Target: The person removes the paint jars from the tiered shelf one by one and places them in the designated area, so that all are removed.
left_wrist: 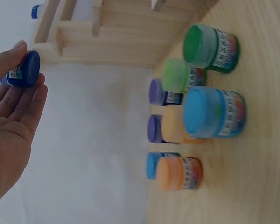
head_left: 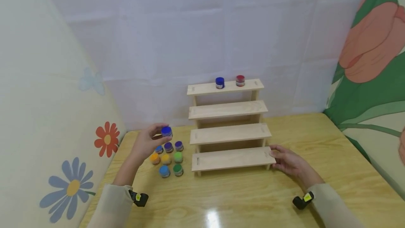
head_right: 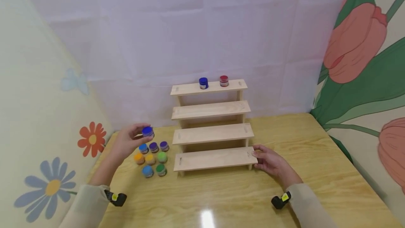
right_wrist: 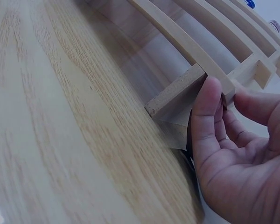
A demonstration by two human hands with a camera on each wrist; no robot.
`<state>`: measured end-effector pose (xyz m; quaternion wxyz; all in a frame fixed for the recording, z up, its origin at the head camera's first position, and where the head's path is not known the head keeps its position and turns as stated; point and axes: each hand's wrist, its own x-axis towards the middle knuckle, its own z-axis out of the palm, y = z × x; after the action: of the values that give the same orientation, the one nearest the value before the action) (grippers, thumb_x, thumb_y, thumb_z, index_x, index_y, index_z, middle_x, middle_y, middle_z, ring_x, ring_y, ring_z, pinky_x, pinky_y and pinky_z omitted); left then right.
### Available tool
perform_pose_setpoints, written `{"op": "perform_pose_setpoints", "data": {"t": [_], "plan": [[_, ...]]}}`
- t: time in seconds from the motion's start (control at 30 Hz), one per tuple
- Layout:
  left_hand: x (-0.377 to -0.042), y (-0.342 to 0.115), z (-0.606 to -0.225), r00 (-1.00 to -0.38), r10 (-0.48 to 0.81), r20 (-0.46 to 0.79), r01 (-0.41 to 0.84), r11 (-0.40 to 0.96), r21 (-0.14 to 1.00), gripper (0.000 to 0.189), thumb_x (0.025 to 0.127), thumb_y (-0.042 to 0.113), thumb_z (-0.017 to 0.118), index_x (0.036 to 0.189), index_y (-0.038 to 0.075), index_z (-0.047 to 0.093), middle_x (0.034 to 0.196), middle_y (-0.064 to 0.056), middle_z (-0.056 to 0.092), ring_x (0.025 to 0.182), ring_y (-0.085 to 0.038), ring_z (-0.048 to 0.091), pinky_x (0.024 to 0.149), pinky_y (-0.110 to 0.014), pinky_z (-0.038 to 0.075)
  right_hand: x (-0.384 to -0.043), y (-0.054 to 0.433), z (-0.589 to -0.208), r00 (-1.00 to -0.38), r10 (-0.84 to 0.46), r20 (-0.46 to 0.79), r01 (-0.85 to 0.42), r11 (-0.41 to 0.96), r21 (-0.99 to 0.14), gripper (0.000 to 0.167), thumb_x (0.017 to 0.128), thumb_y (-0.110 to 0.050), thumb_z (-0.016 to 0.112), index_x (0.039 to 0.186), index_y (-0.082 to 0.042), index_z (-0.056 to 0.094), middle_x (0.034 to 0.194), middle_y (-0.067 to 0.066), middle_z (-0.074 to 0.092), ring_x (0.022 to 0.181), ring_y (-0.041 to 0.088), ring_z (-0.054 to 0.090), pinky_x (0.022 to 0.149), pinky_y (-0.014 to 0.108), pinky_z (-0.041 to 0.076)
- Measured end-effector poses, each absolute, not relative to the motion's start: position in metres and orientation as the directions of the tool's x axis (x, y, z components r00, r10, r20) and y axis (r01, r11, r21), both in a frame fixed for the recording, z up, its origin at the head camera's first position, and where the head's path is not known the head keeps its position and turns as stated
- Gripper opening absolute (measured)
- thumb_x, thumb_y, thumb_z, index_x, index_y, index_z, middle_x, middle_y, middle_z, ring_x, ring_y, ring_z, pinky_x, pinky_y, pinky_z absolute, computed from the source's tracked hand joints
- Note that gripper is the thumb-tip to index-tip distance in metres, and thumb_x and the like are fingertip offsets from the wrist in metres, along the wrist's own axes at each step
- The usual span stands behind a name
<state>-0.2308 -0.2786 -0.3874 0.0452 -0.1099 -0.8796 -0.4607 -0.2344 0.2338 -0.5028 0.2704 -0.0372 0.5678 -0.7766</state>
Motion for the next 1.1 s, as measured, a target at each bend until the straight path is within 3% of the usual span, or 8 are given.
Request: {"op": "perform_pose_setpoints", "data": {"t": [0.33,0.57,0.67,0.77,0.97,1.1], "plan": [[-0.204,-0.298,-0.414,-0.987,0.072,0.145,0.16,0.558,0.814,0.053,0.094,0.028,0.074,0.139,0.008,0.056,0.13,-0.015,0.066,0.122,-0.033,0.061,0.1,-0.039,0.054,-0.233,0.235,-0.504,-0.839,-0.487,-0.243,0.387,-0.218,-0.896,0.017,0.107,-0.01,0.049,0.12,-0.02,0.054,0.104,0.002,0.066,0.089,0.012,0.065,0.069,0.021,0.056],[-0.193,-0.313,-0.424,-0.985,0.042,0.168,0.16,0.591,0.791,0.051,0.094,0.032,0.074,0.137,0.01,0.058,0.128,-0.012,0.067,0.116,-0.012,0.063,0.096,-0.025,0.055,-0.234,0.236,-0.505,-0.843,-0.479,-0.247,0.39,-0.226,-0.893,0.017,0.107,-0.01,0.05,0.119,-0.021,0.055,0.103,0.002,0.067,0.087,0.011,0.066,0.068,0.02,0.056],[-0.189,-0.318,-0.428,-0.986,0.038,0.16,0.152,0.585,0.797,0.052,0.094,0.031,0.074,0.138,0.008,0.058,0.13,-0.015,0.065,0.116,-0.012,0.063,0.094,-0.02,0.055,-0.234,0.236,-0.506,-0.843,-0.48,-0.242,0.388,-0.232,-0.892,0.018,0.107,-0.011,0.05,0.118,-0.023,0.056,0.103,0.001,0.067,0.087,0.011,0.066,0.068,0.02,0.056],[-0.187,-0.324,-0.432,-0.99,0.022,0.138,0.125,0.582,0.803,0.055,0.094,0.032,0.074,0.139,0.006,0.057,0.132,-0.016,0.064,0.116,-0.012,0.062,0.094,-0.019,0.054,-0.234,0.236,-0.507,-0.845,-0.478,-0.239,0.386,-0.238,-0.891,0.019,0.107,-0.01,0.049,0.117,-0.023,0.058,0.102,0.001,0.067,0.086,0.011,0.066,0.068,0.02,0.056],[-0.18,-0.331,-0.441,-0.995,-0.001,0.096,0.078,0.58,0.811,0.054,0.094,0.028,0.074,0.14,0.005,0.056,0.132,-0.016,0.064,0.112,-0.003,0.061,0.095,-0.022,0.055,-0.233,0.236,-0.506,-0.847,-0.475,-0.238,0.385,-0.241,-0.891,0.02,0.107,-0.01,0.049,0.115,-0.024,0.059,0.101,0.001,0.067,0.085,0.011,0.066,0.068,0.02,0.057],[-0.176,-0.335,-0.447,-0.998,-0.006,0.059,0.045,0.565,0.824,0.055,0.094,0.026,0.075,0.14,0.004,0.055,0.134,-0.019,0.062,0.122,-0.025,0.062,0.095,-0.03,0.057,-0.233,0.236,-0.507,-0.848,-0.474,-0.237,0.385,-0.242,-0.891,0.02,0.107,-0.01,0.049,0.115,-0.025,0.06,0.101,0.002,0.067,0.084,0.01,0.067,0.068,0.02,0.057]]}}
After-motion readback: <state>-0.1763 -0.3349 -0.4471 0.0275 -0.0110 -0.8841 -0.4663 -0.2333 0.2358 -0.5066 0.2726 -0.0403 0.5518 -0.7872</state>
